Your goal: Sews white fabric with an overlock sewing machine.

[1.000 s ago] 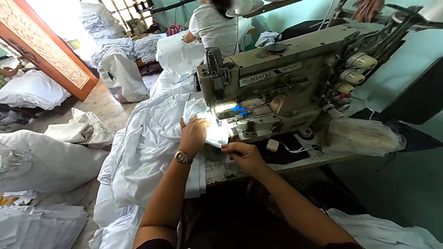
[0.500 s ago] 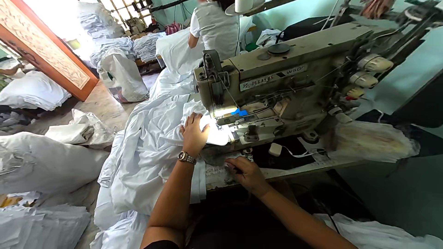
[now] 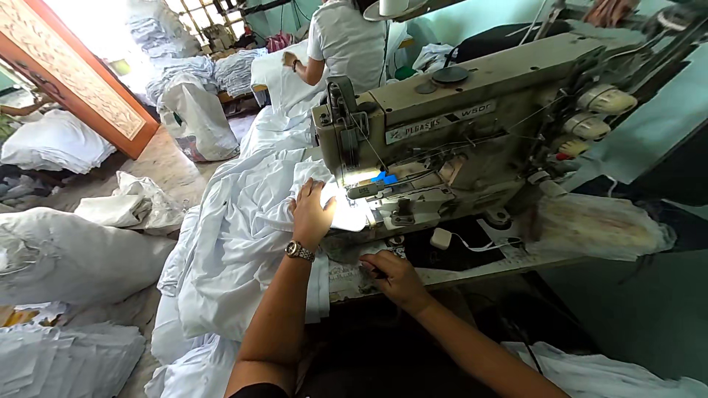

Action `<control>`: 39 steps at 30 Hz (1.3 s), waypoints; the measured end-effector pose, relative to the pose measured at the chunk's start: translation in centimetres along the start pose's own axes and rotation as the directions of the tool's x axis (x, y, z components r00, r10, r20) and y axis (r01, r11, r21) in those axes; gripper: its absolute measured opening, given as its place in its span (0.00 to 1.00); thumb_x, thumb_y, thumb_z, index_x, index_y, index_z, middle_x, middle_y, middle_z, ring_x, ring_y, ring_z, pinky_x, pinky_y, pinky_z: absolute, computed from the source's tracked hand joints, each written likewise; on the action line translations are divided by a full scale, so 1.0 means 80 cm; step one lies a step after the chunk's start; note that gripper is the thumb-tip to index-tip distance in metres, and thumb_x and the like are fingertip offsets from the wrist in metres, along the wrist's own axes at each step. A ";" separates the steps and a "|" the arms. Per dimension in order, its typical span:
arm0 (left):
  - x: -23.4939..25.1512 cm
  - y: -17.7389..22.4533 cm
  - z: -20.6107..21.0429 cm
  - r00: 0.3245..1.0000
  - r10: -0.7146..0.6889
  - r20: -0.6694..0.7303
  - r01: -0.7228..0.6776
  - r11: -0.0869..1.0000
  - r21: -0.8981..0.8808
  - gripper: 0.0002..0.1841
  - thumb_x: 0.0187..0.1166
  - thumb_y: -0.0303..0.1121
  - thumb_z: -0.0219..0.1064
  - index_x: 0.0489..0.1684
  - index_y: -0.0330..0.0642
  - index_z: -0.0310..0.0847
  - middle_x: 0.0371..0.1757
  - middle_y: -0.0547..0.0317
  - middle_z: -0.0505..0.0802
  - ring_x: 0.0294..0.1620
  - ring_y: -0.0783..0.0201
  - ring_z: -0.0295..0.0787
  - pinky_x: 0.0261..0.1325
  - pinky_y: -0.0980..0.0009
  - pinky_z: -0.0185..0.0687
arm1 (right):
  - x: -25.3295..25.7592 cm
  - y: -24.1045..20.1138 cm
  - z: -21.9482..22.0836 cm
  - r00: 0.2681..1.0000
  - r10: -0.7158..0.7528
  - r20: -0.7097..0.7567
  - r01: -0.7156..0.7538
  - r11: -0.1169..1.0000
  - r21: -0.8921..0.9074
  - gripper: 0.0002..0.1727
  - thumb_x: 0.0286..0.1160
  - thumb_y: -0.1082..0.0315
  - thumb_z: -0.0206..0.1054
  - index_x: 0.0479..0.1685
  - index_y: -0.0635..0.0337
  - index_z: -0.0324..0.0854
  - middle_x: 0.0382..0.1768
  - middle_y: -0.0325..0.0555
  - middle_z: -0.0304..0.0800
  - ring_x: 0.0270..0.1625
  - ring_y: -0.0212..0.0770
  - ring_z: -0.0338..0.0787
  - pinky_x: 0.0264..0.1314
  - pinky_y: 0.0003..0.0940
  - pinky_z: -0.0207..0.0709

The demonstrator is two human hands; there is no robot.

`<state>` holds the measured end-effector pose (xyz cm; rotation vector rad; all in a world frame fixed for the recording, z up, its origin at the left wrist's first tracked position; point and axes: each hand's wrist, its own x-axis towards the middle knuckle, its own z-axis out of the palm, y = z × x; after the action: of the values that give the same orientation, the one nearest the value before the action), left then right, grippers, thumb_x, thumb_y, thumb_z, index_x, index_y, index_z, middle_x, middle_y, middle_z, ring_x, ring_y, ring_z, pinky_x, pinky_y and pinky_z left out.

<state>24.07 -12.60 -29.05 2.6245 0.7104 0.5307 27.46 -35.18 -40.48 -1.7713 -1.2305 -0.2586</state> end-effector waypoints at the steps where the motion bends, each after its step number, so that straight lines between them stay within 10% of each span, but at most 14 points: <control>1: 0.000 0.000 0.000 1.000 0.000 0.001 0.000 1.000 0.001 0.28 0.84 0.50 0.63 0.80 0.49 0.76 0.89 0.51 0.71 0.89 0.46 0.64 0.82 0.31 0.56 | 0.000 0.000 0.000 1.000 0.000 -0.001 0.000 1.000 -0.001 0.16 0.87 0.58 0.59 0.53 0.52 0.93 0.32 0.43 0.88 0.34 0.36 0.88 0.40 0.28 0.84; 15: -0.002 0.003 -0.006 1.000 0.005 0.017 -0.005 1.000 0.002 0.28 0.82 0.54 0.65 0.77 0.50 0.80 0.88 0.52 0.72 0.88 0.44 0.64 0.81 0.31 0.57 | 0.001 0.002 0.001 1.000 0.006 0.009 -0.006 1.000 0.000 0.16 0.86 0.57 0.59 0.50 0.53 0.92 0.31 0.44 0.88 0.34 0.38 0.89 0.40 0.32 0.85; 19: -0.002 0.008 -0.008 0.988 0.152 -0.017 -0.151 0.988 0.020 0.13 0.83 0.41 0.67 0.54 0.47 0.94 0.73 0.57 0.87 0.81 0.50 0.74 0.82 0.35 0.60 | 0.001 0.002 0.001 1.000 -0.001 0.007 0.001 1.000 -0.007 0.17 0.86 0.57 0.59 0.48 0.53 0.93 0.31 0.43 0.88 0.34 0.38 0.89 0.40 0.31 0.84; 25: 0.021 -0.004 -0.011 0.911 0.401 -0.097 -0.400 0.916 0.032 0.10 0.85 0.29 0.61 0.41 0.37 0.90 0.44 0.47 0.93 0.51 0.47 0.91 0.56 0.45 0.84 | 0.001 0.000 0.001 1.000 0.001 0.008 -0.001 1.000 -0.001 0.16 0.85 0.56 0.60 0.47 0.51 0.93 0.29 0.41 0.87 0.32 0.36 0.87 0.38 0.29 0.83; 31: 0.078 -0.023 -0.034 0.973 0.229 0.021 -0.230 0.969 0.089 0.15 0.90 0.36 0.57 0.57 0.39 0.89 0.56 0.43 0.93 0.59 0.43 0.91 0.61 0.39 0.82 | 0.000 0.002 0.001 0.999 -0.028 0.043 0.027 1.000 0.009 0.18 0.87 0.55 0.58 0.47 0.52 0.93 0.28 0.41 0.87 0.32 0.36 0.87 0.37 0.29 0.83; 39: -0.020 -0.038 -0.088 0.956 0.222 -0.194 -0.223 0.975 0.016 0.14 0.87 0.38 0.63 0.44 0.36 0.90 0.43 0.48 0.94 0.42 0.52 0.93 0.49 0.48 0.88 | 0.000 0.000 0.002 0.998 -0.030 0.061 0.030 0.999 -0.011 0.16 0.81 0.57 0.60 0.47 0.52 0.93 0.30 0.43 0.89 0.34 0.39 0.89 0.39 0.33 0.85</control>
<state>18.46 -9.27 -24.75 2.6881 0.4682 0.8634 27.40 -35.04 -40.59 -1.7838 -1.3022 -0.2314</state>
